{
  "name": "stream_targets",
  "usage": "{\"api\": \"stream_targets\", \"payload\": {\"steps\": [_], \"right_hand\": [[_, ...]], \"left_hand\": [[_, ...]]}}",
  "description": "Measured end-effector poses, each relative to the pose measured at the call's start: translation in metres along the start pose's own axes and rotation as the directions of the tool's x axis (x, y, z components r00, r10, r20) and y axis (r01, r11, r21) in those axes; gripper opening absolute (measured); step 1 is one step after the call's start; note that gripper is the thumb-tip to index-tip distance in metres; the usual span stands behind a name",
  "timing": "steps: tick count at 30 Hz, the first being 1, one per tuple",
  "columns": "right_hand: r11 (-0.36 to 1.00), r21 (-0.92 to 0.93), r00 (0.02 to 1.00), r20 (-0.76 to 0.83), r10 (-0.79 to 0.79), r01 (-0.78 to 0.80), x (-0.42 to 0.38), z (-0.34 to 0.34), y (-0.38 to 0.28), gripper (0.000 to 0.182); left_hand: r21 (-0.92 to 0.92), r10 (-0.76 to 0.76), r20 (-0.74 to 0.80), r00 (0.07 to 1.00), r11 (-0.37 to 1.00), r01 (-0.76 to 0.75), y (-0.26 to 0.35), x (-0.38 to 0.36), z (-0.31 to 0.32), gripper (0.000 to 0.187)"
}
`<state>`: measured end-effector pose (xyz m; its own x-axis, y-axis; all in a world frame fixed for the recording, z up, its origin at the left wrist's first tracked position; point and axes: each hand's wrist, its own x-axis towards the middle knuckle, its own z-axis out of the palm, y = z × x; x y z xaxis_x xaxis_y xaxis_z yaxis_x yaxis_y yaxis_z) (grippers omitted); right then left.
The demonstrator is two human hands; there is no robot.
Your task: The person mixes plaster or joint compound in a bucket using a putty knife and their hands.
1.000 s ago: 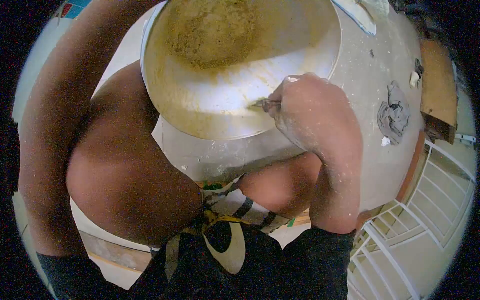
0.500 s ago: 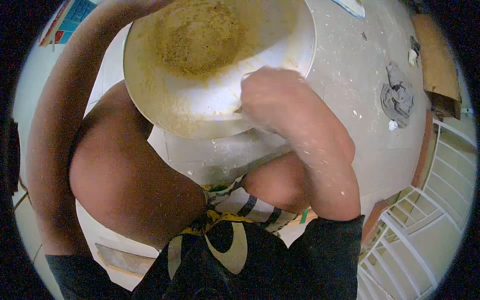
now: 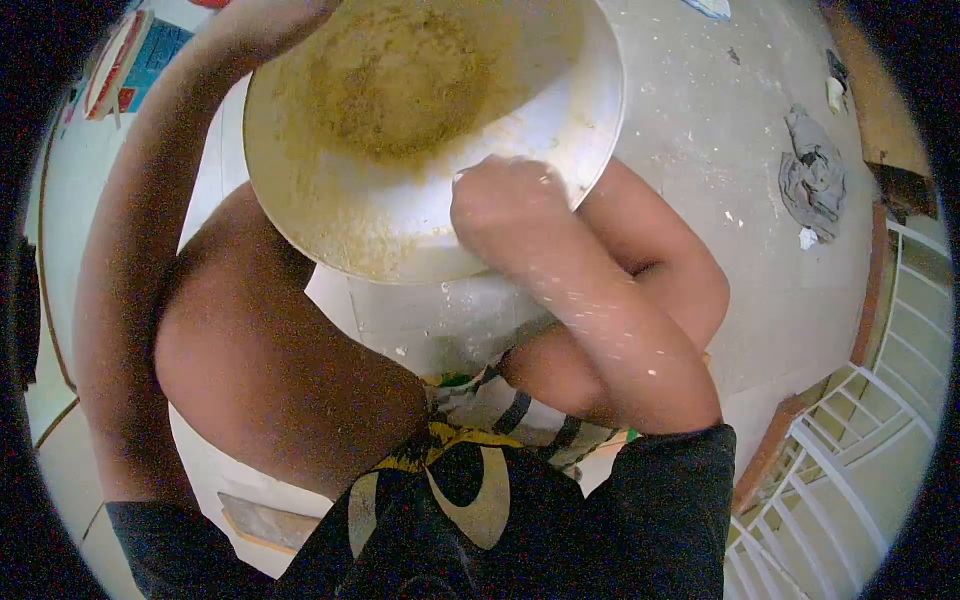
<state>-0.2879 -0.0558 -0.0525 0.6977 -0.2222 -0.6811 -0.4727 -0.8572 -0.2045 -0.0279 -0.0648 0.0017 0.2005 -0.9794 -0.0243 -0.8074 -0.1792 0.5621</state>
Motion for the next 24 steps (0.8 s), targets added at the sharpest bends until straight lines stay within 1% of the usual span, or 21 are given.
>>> {"api": "stream_targets", "payload": {"steps": [1,2,3,4,7,8,9,11,12,13,14,15,16,17,18,19,20,21,22,23,24], "right_hand": [[1.0,0.018,1.0,-0.003,-0.007,0.008,0.01,-0.002,-0.004,0.026],[0.999,0.037,1.0,-0.002,-0.019,0.019,0.006,0.002,-0.004,0.026],[0.998,0.055,0.999,0.006,-0.04,0.04,0.016,-0.003,0.012,0.026],[0.995,0.078,0.998,0.021,-0.066,0.065,0.062,-0.025,0.013,0.026],[0.98,0.155,0.989,0.058,-0.133,0.123,0.063,-0.021,0.014,0.026],[0.975,0.179,0.987,0.065,-0.148,0.135,0.021,0.002,0.001,0.027],[0.969,0.201,0.985,0.068,-0.16,0.143,0.092,-0.031,-0.02,0.027],[0.958,0.236,0.981,0.063,-0.183,0.164,0.107,-0.037,-0.023,0.027],[0.95,0.255,0.978,0.061,-0.2,0.178,0.042,-0.001,-0.006,0.027],[0.942,0.274,0.974,0.063,-0.22,0.195,0.033,-0.001,-0.003,0.027],[0.933,0.29,0.969,0.064,-0.239,0.211,0.091,-0.028,0.001,0.027],[0.929,0.295,0.966,0.058,-0.251,0.224,0.044,0.002,0.002,0.027],[0.93,0.286,0.968,0.038,-0.25,0.229,0.035,0.014,-0.011,0.027],[0.937,0.268,0.972,0.008,-0.233,0.223,0.044,0.012,-0.006,0.027],[0.948,0.241,0.978,-0.035,-0.204,0.207,0.043,0.022,-0.011,0.027],[0.961,0.207,0.981,-0.092,-0.169,0.185,0.047,0.023,-0.002,0.028],[0.97,0.178,0.979,-0.154,-0.136,0.163,0.055,0.017,0.009,0.028],[0.976,0.16,0.972,-0.203,-0.117,0.151,0.059,0.005,0.027,0.028],[0.954,0.26,0.969,-0.23,-0.088,0.148,0.042,-0.005,0.028,0.032],[0.939,0.297,0.959,-0.27,-0.089,0.171,0.035,-0.009,0.029,0.027],[0.903,0.382,0.951,-0.298,-0.082,0.198,0.033,-0.009,0.034,0.026]], "left_hand": [[-0.055,-0.027,-0.074,0.997,0.998,0.023,-0.001,0.002,0.004,0.052],[-0.125,-0.078,-0.08,0.994,0.99,0.067,-0.004,0.002,0.007,0.052],[-0.12,-0.078,-0.086,0.993,0.99,0.067,-0.004,0.003,0.005,0.052],[-0.128,-0.081,-0.062,0.995,0.989,0.072,-0.003,0.003,0.005,0.052],[-0.116,-0.099,-0.034,0.994,0.989,0.095,-0.003,0.002,0.003,0.052],[-0.102,-0.109,-0.038,0.993,0.989,0.104,0.0,0.003,0.002,0.052],[-0.1,-0.099,-0.041,0.994,0.991,0.094,0.003,0.003,0.002,0.052],[-0.132,-0.09,-0.036,0.995,0.988,0.084,0.002,0.002,0.002,0.052],[-0.125,-0.082,-0.043,0.996,0.989,0.076,-0.006,0.003,0.005,0.052],[-0.127,-0.03,-0.023,0.999,0.992,0.027,-0.019,0.004,0.008,0.05],[-0.13,0.021,-0.006,1.0,0.991,-0.022,-0.031,0.006,0.011,0.047],[-0.133,0.082,-0.001,0.997,0.988,-0.081,-0.034,0.012,0.007,0.046],[0.079,0.094,0.066,0.993,0.992,-0.099,-0.012,0.007,-0.002,0.042],[0.003,0.099,0.009,0.995,0.995,-0.099,-0.021,0.011,0.003,0.043],[0.063,0.196,-0.17,0.966,0.98,-0.188,-0.022,0.007,0.012,0.046],[0.08,0.114,-0.252,0.961,0.992,-0.097,-0.021,0.005,0.018,0.046],[-0.056,0.037,-0.208,0.977,0.997,-0.05,-0.01,0.005,0.012,0.044],[-0.041,0.038,-0.209,0.977,0.998,-0.048,-0.014,0.007,0.013,0.042],[-0.122,0.007,-0.181,0.983,0.992,-0.03,-0.012,0.006,0.012,0.042],[-0.197,-0.034,-0.134,0.99,0.98,0.007,-0.011,0.007,0.012,0.043],[-0.176,-0.007,-0.148,0.989,0.984,-0.02,-0.009,0.008,0.011,0.043]]}}
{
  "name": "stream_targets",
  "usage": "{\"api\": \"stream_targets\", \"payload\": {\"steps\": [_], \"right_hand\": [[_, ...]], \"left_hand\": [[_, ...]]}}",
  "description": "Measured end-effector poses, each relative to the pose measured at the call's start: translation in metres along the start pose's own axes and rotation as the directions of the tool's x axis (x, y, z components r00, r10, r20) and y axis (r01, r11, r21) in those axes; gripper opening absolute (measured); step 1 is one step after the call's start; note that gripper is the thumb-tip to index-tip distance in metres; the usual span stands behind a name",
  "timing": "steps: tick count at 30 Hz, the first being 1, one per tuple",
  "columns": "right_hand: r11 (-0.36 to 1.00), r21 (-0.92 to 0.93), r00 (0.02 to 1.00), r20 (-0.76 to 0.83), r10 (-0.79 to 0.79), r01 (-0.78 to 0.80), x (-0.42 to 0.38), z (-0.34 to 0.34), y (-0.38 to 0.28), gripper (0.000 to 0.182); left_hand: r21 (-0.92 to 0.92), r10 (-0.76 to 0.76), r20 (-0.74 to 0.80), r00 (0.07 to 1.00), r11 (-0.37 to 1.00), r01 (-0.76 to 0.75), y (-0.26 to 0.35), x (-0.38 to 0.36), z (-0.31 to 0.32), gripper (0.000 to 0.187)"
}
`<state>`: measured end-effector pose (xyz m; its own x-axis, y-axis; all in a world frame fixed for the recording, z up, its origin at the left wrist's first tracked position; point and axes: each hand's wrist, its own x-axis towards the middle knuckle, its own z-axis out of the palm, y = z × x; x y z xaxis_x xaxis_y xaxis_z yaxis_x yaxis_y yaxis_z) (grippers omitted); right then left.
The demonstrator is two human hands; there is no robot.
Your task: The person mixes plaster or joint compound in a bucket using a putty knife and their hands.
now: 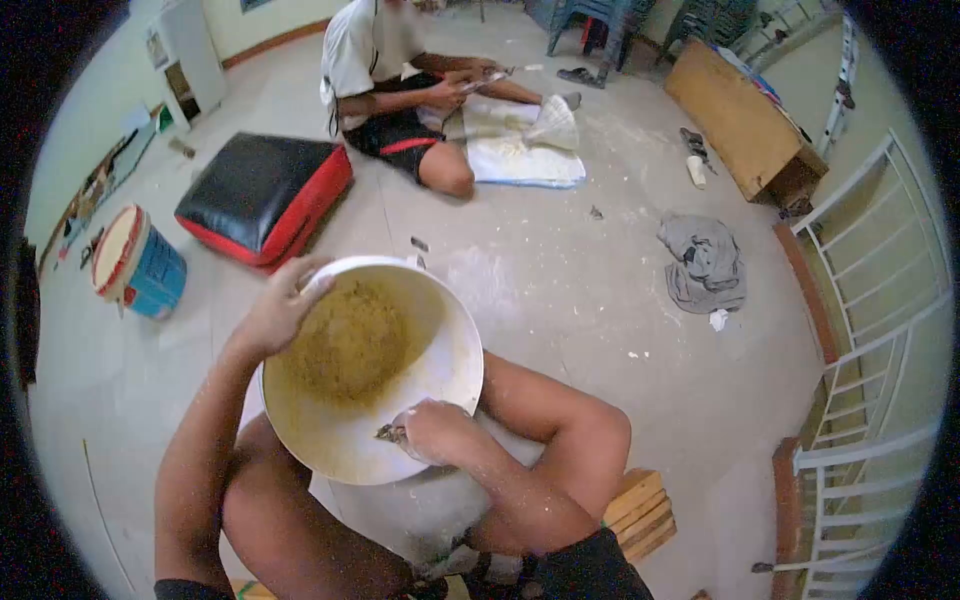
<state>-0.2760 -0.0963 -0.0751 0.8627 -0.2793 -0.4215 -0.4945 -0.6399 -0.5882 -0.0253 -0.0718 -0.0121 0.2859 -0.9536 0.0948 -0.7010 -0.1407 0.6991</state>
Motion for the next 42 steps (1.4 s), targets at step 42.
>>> {"api": "stream_targets", "payload": {"steps": [42], "right_hand": [[0.488,0.745,0.755,-0.613,0.232,0.455,-0.008,0.036,0.029,0.03]], "left_hand": [[0.116,-0.087,0.041,0.995,0.99,0.082,0.013,0.001,-0.01,0.042]]}}
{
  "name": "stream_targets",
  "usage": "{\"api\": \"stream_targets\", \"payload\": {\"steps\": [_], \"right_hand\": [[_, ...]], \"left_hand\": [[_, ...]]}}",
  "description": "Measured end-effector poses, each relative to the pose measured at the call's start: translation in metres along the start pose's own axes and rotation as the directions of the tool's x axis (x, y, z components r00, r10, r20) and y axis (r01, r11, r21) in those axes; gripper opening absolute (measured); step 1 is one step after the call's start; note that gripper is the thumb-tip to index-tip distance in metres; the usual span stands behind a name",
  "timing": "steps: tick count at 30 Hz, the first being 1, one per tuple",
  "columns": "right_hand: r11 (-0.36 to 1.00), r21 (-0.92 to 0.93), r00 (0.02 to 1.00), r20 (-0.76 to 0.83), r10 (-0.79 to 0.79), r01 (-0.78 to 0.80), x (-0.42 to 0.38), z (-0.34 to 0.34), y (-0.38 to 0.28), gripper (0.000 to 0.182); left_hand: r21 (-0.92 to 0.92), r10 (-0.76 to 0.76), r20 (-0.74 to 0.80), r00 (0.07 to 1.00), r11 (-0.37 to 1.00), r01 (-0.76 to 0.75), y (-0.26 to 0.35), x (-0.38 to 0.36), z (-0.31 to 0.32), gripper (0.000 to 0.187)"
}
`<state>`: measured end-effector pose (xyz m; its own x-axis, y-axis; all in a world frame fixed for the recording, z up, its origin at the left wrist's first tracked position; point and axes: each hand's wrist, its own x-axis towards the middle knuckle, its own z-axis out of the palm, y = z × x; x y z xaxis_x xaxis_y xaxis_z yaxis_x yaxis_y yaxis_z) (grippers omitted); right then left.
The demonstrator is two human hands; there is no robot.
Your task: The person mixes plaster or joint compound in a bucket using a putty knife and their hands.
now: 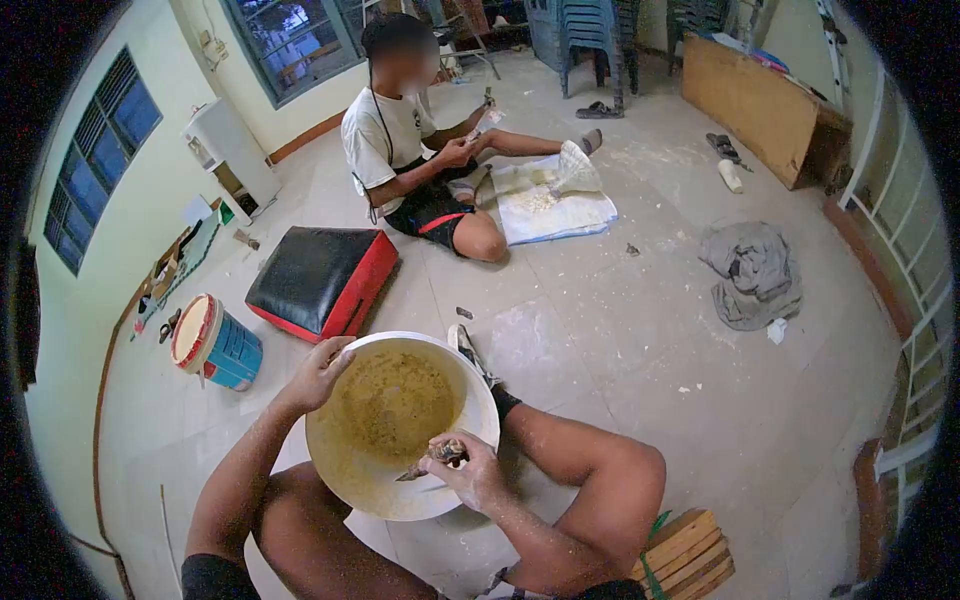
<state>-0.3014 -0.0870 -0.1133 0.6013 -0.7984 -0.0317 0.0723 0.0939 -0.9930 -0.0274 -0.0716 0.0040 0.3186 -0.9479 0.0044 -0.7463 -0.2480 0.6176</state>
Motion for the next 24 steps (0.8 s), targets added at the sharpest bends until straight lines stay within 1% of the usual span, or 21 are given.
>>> {"api": "stream_targets", "payload": {"steps": [1,2,3,4,5,6,7,9,10,11,13,14,16,17,19,20,22,23,24], "right_hand": [[0.999,0.049,1.0,-0.007,-0.018,0.019,0.003,0.003,0.001,0.026],[0.995,0.096,0.999,-0.013,-0.033,0.034,0.004,0.005,0.0,0.021],[0.996,0.079,0.999,-0.004,-0.032,0.032,0.004,0.007,-0.005,0.021],[0.985,0.168,0.999,0.027,0.031,-0.036,0.004,0.008,-0.013,0.018],[0.962,0.252,0.994,0.061,0.093,-0.105,0.004,0.011,-0.018,0.014],[0.961,0.253,0.992,0.089,0.094,-0.113,0.004,0.014,-0.017,0.012],[0.964,0.239,0.991,0.087,0.097,-0.115,0.004,0.016,-0.019,0.012],[0.988,0.154,0.998,0.06,0.007,-0.017,0.002,0.022,-0.025,0.01],[0.989,0.133,0.995,0.082,0.056,-0.067,0.004,0.023,-0.019,0.013],[0.99,0.122,0.995,0.084,0.06,-0.07,0.004,0.026,-0.019,0.013],[0.988,0.154,0.997,0.08,0.001,-0.014,0.006,0.033,-0.025,0.012],[0.989,0.147,0.996,0.084,0.006,-0.018,0.008,0.037,-0.023,0.012],[0.947,0.307,0.988,0.091,-0.127,0.093,0.011,0.042,-0.018,0.011],[0.95,0.299,0.988,0.095,-0.124,0.091,0.011,0.044,-0.018,0.011],[0.926,0.37,0.993,0.115,0.031,-0.072,0.011,0.047,-0.019,0.01],[0.929,0.363,0.993,0.112,0.039,-0.077,0.012,0.049,-0.02,0.01],[0.973,0.219,0.995,0.08,0.062,-0.078,0.011,0.051,-0.019,0.015],[0.974,0.211,0.994,0.077,0.073,-0.088,0.011,0.052,-0.02,0.015],[0.991,0.132,0.998,0.067,0.013,-0.021,0.009,0.052,-0.021,0.011]], "left_hand": [[-0.01,0.0,-0.011,1.0,1.0,0.0,0.001,0.001,-0.002,0.042],[0.043,0.01,0.004,1.0,0.999,-0.011,0.002,0.002,-0.004,0.042],[0.093,0.017,0.02,1.0,0.995,-0.019,0.003,0.002,-0.004,0.043],[0.077,0.013,0.011,1.0,0.997,-0.014,0.004,0.003,-0.006,0.043],[0.148,0.023,0.019,1.0,0.989,-0.026,0.006,0.005,-0.008,0.044],[0.219,0.034,0.03,0.999,0.975,-0.04,0.006,0.006,-0.009,0.044],[0.206,0.036,0.027,0.999,0.978,-0.041,0.005,0.007,-0.007,0.044],[0.132,0.003,0.015,1.0,0.991,-0.005,0.002,0.011,-0.004,0.044],[0.121,-0.015,0.031,0.999,0.993,0.011,0.008,0.011,-0.005,0.043],[0.11,-0.016,0.028,0.999,0.994,0.013,0.0,0.013,-0.001,0.043],[0.275,0.154,0.028,0.988,0.949,-0.155,-0.011,0.017,0.005,0.044],[0.268,0.149,0.025,0.988,0.952,-0.151,-0.017,0.016,0.006,0.044],[0.217,0.039,-0.032,0.999,0.976,-0.031,0.004,0.01,0.004,0.044],[0.208,0.037,-0.035,0.999,0.978,-0.029,0.002,0.009,0.005,0.044],[0.226,0.089,-0.041,0.995,0.971,-0.077,-0.001,0.009,0.007,0.044],[0.216,0.088,-0.037,0.995,0.973,-0.077,-0.003,0.009,0.008,0.044],[0.24,0.068,-0.01,0.998,0.969,-0.064,-0.002,0.008,0.008,0.043],[0.228,0.064,-0.005,0.998,0.972,-0.061,-0.003,0.008,0.008,0.043],[0.251,0.06,-0.006,0.998,0.966,-0.056,-0.003,0.008,0.009,0.043]]}}
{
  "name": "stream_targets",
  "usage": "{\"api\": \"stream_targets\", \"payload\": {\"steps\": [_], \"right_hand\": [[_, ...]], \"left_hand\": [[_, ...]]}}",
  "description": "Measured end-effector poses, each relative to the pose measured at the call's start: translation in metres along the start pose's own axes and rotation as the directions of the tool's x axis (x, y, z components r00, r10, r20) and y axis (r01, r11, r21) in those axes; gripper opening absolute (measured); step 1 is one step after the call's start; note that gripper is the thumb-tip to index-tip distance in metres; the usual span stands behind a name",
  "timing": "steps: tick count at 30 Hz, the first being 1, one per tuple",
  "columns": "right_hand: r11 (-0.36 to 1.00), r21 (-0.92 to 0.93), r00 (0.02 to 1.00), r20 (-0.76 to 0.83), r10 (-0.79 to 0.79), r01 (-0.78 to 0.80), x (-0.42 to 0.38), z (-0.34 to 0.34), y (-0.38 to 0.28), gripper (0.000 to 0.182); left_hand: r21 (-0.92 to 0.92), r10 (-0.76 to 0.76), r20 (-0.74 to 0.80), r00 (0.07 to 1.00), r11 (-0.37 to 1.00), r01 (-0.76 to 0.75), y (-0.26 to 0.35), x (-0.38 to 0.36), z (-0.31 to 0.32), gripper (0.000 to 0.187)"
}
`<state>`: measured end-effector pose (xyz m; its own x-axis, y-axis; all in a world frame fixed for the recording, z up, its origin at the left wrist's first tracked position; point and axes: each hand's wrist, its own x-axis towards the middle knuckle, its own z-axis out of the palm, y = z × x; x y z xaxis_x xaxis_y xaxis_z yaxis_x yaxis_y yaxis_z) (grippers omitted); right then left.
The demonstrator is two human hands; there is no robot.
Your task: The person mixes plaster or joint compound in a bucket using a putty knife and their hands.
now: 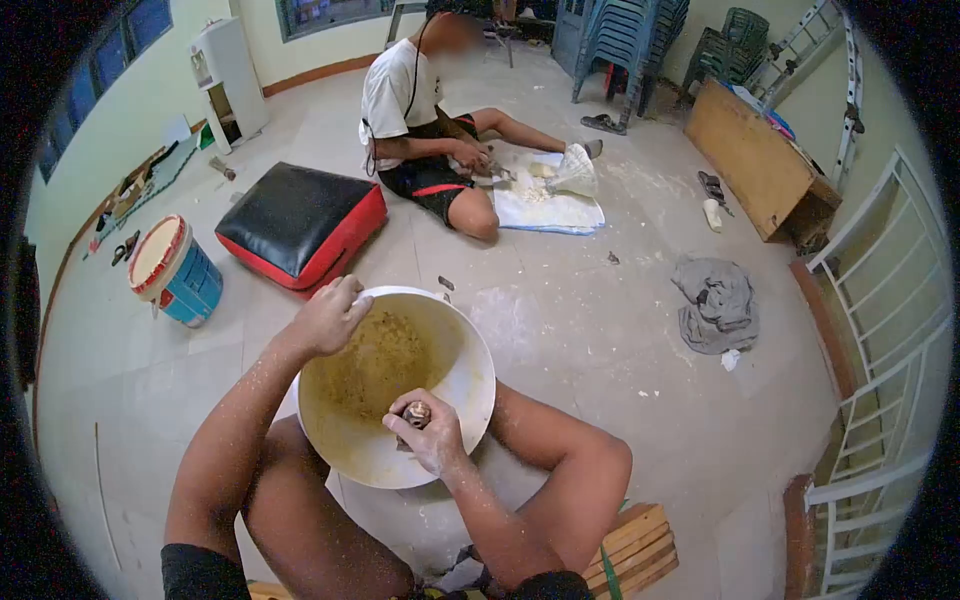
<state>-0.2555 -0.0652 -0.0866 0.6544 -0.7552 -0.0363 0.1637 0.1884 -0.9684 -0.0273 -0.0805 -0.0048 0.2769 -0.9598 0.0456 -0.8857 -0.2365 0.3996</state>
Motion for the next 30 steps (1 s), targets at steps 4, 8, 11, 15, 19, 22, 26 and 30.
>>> {"api": "stream_targets", "payload": {"steps": [4,8,11,15,19,22,26,30], "right_hand": [[0.991,0.129,0.999,0.001,0.043,-0.043,-0.011,0.006,-0.003,0.018],[0.963,0.238,0.99,-0.027,0.139,-0.129,-0.011,0.011,0.012,0.025],[0.949,0.297,0.994,-0.006,0.108,-0.102,-0.01,0.013,0.02,0.022],[0.978,0.175,0.993,-0.003,0.114,-0.112,-0.011,0.017,0.02,0.023],[0.976,0.163,0.99,0.015,0.142,-0.143,-0.013,0.016,0.03,0.024],[0.977,0.175,0.992,0.018,0.124,-0.125,-0.016,0.014,0.03,0.022],[0.972,0.207,0.994,0.019,0.112,-0.113,-0.018,0.011,0.033,0.019],[0.976,0.212,0.998,0.046,0.049,-0.057,-0.021,0.006,0.038,0.016]], "left_hand": [[0.061,0.021,0.005,1.0,0.998,-0.021,0.001,0.0,-0.001,0.039],[0.035,0.039,-0.02,0.999,0.999,-0.038,-0.006,0.003,0.004,0.038],[-0.084,0.039,-0.042,0.998,0.996,-0.042,-0.008,0.002,0.005,0.037],[-0.126,0.007,-0.051,0.999,0.992,-0.014,-0.007,0.003,0.002,0.038],[-0.153,-0.018,-0.06,0.998,0.988,0.008,-0.008,0.006,0.003,0.04],[-0.205,-0.066,-0.068,0.995,0.977,0.05,-0.008,0.006,0.004,0.041],[-0.217,-0.086,-0.056,0.995,0.973,0.072,-0.005,0.005,-0.001,0.041],[-0.258,-0.104,0.0,0.995,0.961,0.101,-0.001,0.004,-0.006,0.048]]}}
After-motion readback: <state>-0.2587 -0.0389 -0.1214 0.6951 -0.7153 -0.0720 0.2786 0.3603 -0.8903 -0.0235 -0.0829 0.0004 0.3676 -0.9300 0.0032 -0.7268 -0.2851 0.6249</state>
